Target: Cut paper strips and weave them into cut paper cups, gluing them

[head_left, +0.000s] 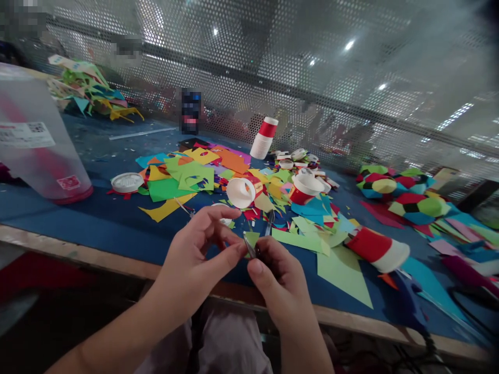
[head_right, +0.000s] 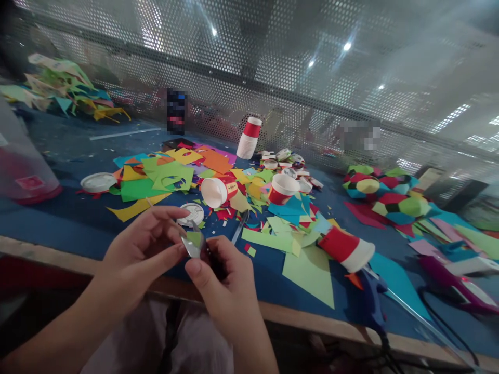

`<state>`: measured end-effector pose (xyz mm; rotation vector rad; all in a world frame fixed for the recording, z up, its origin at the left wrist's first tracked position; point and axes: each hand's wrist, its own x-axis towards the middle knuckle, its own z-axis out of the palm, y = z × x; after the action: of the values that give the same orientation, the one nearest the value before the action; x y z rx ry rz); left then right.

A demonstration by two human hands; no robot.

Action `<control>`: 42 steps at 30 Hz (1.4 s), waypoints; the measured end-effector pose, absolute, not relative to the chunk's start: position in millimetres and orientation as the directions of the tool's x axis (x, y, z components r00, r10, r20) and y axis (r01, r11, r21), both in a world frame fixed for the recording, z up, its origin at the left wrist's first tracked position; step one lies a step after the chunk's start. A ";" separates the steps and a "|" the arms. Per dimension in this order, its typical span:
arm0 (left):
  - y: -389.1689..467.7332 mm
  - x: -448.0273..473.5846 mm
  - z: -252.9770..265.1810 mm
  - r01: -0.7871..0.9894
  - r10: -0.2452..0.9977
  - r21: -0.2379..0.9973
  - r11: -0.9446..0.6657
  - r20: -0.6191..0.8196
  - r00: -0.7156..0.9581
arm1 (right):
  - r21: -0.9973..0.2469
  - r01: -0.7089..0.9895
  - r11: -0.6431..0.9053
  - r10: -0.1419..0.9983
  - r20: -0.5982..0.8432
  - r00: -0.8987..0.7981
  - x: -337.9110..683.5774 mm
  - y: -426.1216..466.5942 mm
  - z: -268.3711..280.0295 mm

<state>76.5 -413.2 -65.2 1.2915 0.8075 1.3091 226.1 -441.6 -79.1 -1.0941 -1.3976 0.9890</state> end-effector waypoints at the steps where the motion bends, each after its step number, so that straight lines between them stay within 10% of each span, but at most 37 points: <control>1: -413.1 77.2 -64.5 -0.228 0.957 0.954 -0.192 0.234 0.172 | -0.969 0.081 0.232 0.973 0.231 -0.019 226.0 -441.7 -79.7; 42: -414.6 89.2 -69.1 -0.348 0.955 0.937 -0.025 0.125 0.269 | -0.952 -0.191 0.238 0.970 0.242 0.002 232.0 -443.3 -98.5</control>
<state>89.2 -414.6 -69.1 1.1280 0.7073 1.1926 232.0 -443.3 -98.5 -0.8828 -1.1898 1.1288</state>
